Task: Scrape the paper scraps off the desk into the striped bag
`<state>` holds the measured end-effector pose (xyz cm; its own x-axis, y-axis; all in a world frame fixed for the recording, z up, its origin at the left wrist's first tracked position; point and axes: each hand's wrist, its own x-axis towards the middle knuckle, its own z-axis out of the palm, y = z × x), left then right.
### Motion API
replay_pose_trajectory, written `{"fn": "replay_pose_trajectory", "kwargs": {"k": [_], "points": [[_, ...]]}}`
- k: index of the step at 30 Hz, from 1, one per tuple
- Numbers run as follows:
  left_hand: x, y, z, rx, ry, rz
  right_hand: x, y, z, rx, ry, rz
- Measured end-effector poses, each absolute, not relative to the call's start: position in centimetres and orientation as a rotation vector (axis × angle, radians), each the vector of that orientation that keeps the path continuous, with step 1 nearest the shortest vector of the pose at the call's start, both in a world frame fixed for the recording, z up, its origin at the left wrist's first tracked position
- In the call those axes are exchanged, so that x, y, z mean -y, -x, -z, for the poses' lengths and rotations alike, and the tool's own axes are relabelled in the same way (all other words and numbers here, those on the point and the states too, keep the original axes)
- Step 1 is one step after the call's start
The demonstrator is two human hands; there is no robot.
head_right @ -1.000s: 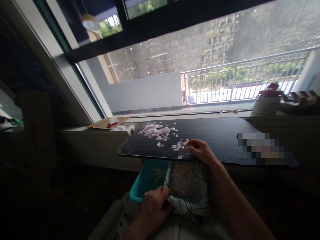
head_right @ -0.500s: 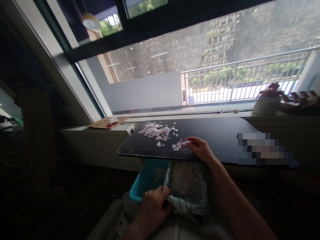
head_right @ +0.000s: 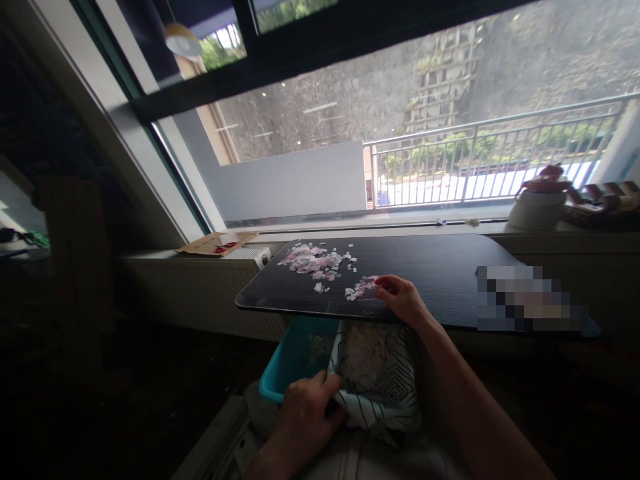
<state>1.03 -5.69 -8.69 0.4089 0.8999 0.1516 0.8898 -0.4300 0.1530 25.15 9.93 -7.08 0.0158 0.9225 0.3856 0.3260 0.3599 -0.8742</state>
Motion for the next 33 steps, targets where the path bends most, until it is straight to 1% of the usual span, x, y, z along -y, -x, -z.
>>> {"fn": "replay_pose_trajectory", "kwargs": {"k": [3,8,22,27,33], "points": [[5.7,-1.0,8.7,-1.653,-2.599,-0.323,-10.1,-24.7,6.9,1.538,1.153,-0.688],[5.8,-1.1,8.6,-1.65,-2.603,-0.293,-9.8,-24.6,6.7,1.536,1.258,-0.538],[5.9,-1.1,8.6,-1.647,-2.61,-0.302,-8.9,-24.9,6.1,1.404,1.334,-0.564],[5.9,-1.1,8.3,-1.635,-2.603,-0.29,-9.0,-24.9,6.2,1.385,1.383,-0.491],[5.8,-1.2,8.4,-1.643,-2.6,-0.285,-8.6,-24.9,5.9,1.396,1.365,-0.518]]}}
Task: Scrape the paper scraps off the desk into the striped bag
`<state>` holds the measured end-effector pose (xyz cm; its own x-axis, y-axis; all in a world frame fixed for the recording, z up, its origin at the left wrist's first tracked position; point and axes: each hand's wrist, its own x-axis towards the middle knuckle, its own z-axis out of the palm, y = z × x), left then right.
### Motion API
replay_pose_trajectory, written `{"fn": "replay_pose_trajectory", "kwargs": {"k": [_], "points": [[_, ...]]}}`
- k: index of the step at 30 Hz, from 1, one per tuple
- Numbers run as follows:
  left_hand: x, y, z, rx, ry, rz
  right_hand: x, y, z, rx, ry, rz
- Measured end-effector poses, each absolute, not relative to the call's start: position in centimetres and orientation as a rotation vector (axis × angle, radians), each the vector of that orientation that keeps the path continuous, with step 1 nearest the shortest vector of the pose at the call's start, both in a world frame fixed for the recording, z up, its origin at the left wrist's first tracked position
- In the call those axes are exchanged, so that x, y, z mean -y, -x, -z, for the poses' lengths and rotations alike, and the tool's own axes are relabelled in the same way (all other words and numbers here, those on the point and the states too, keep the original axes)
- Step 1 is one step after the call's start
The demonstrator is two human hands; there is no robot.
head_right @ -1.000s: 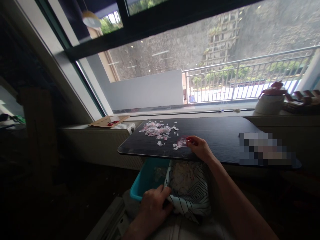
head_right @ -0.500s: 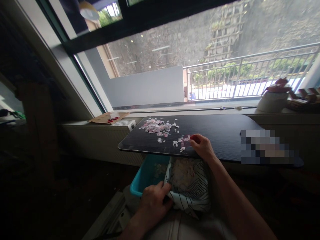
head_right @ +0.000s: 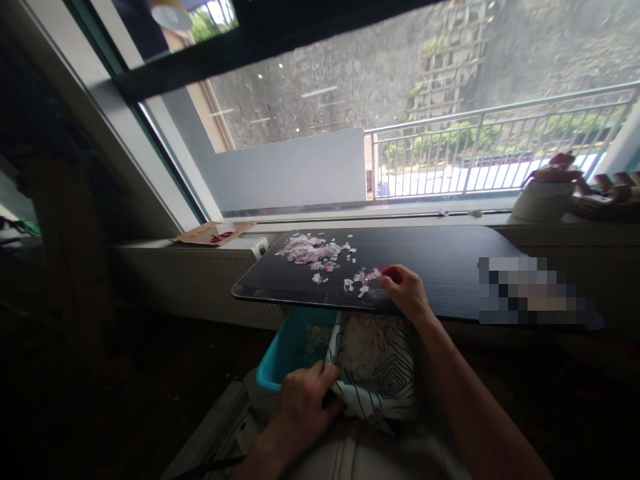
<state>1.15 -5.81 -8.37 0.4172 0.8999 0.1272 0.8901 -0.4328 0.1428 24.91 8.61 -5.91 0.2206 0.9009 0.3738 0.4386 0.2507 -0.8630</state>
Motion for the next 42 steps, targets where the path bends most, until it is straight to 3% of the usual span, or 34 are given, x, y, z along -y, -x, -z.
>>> {"fn": "replay_pose_trajectory", "kwargs": {"k": [19,33,42], "points": [[5.8,-1.2,8.2,-1.652,-2.604,-0.242,-8.0,-24.9,5.4,1.431,1.337,-0.579],[5.8,-1.1,8.4,-1.65,-2.638,-0.299,-7.8,-24.8,5.2,1.542,1.212,-0.821],[5.8,-1.2,8.5,-1.645,-2.626,-0.335,-9.6,-23.6,6.3,1.505,1.168,-0.708]]}}
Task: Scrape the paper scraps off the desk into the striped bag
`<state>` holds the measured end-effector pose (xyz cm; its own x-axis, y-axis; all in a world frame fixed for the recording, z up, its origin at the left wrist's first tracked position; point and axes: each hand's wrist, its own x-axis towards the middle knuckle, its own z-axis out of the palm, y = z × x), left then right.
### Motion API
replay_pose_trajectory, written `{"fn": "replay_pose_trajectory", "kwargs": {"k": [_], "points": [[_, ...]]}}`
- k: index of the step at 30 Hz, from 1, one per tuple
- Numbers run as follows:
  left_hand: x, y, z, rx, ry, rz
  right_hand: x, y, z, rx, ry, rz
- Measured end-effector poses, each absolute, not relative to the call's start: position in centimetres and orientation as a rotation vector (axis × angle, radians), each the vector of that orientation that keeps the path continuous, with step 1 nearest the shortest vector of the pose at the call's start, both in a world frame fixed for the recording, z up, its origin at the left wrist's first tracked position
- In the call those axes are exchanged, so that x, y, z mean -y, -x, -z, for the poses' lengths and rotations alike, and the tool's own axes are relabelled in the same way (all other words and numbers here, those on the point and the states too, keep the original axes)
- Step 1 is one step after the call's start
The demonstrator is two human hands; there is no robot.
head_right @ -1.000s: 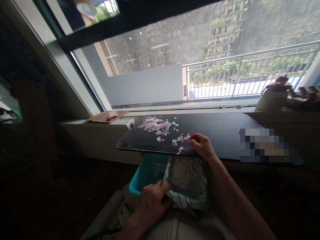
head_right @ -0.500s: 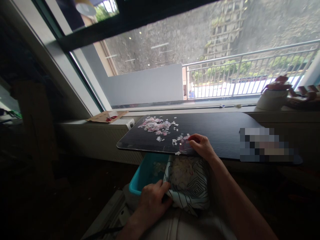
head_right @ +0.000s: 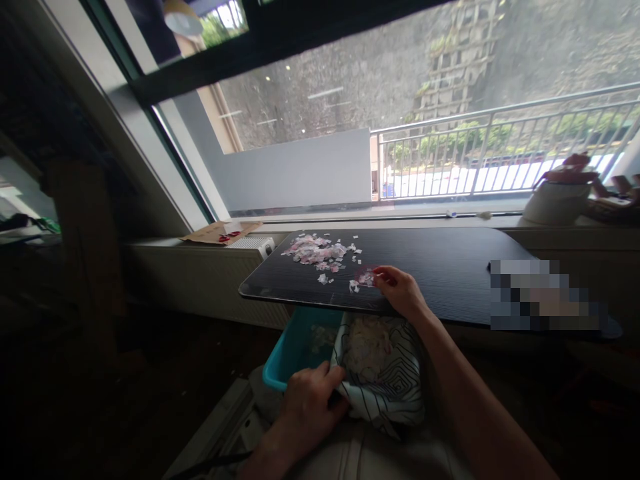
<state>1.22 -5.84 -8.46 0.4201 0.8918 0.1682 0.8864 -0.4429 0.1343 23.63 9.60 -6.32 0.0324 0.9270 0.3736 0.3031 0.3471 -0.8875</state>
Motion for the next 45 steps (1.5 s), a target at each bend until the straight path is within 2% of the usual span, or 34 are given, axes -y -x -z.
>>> {"fn": "replay_pose_trajectory", "kwargs": {"k": [5,17,25,33,45], "points": [[5.8,-1.2,8.6,-1.644,-2.629,-0.337,-9.7,-23.6,6.8,1.583,1.149,-0.711],[5.8,-1.2,8.6,-1.636,-2.641,-0.342,-9.3,-22.5,7.0,1.685,1.241,-0.473],[5.8,-1.1,8.8,-1.64,-2.638,-0.326,-8.4,-20.9,6.6,1.652,1.051,-0.826],[5.8,-1.1,8.7,-1.643,-2.631,-0.336,-9.1,-22.9,6.0,1.448,1.46,-0.435],[5.8,-1.1,9.0,-1.653,-2.635,-0.367,-9.6,-22.9,7.3,1.551,1.275,-0.545]]}}
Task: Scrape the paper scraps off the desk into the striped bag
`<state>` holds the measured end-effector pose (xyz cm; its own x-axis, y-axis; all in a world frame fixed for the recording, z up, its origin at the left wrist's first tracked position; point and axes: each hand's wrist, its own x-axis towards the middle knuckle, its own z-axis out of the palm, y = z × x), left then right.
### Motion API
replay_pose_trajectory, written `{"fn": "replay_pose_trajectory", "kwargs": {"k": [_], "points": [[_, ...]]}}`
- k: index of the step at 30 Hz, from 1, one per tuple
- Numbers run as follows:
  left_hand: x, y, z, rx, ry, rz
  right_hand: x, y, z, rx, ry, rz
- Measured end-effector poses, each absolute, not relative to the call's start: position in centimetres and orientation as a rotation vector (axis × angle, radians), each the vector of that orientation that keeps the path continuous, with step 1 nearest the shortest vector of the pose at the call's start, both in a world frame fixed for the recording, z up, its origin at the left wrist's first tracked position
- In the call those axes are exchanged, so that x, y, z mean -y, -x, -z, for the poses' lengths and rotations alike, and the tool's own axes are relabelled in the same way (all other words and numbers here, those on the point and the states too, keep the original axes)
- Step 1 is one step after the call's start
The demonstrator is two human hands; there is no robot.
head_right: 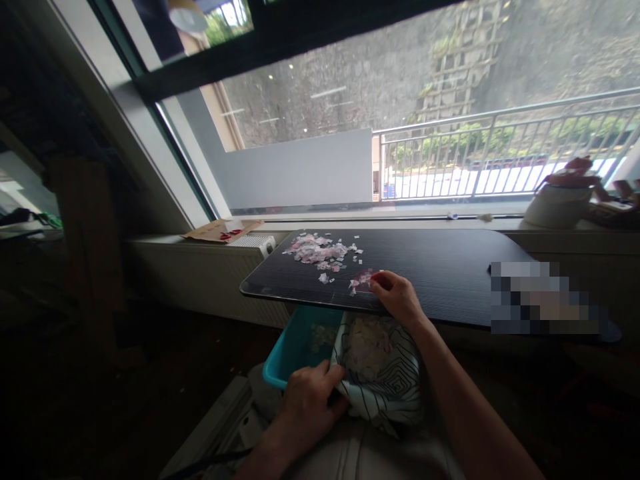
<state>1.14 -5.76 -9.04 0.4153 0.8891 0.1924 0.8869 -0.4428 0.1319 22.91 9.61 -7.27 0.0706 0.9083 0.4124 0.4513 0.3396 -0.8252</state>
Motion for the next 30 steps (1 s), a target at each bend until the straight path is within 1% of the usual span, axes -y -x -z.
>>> {"fn": "replay_pose_trajectory", "kwargs": {"k": [6,12,16,22,28,30], "points": [[5.8,-1.2,8.8,-1.654,-2.636,-0.343,-9.4,-22.8,7.2,1.541,1.269,-0.553],[5.8,-1.3,8.4,-1.652,-2.63,-0.324,-8.9,-22.7,6.7,1.494,1.38,-0.443],[5.8,-1.3,8.5,-1.653,-2.635,-0.329,-8.8,-22.6,6.8,1.53,1.314,-0.463],[5.8,-1.3,8.6,-1.653,-2.638,-0.323,-8.8,-22.3,7.0,1.725,1.188,-0.521],[5.8,-1.2,8.6,-1.653,-2.645,-0.329,-8.7,-22.5,7.0,1.608,1.283,-0.439],[5.8,-1.2,8.6,-1.65,-2.646,-0.329,-8.7,-22.4,7.0,1.656,1.259,-0.472]]}}
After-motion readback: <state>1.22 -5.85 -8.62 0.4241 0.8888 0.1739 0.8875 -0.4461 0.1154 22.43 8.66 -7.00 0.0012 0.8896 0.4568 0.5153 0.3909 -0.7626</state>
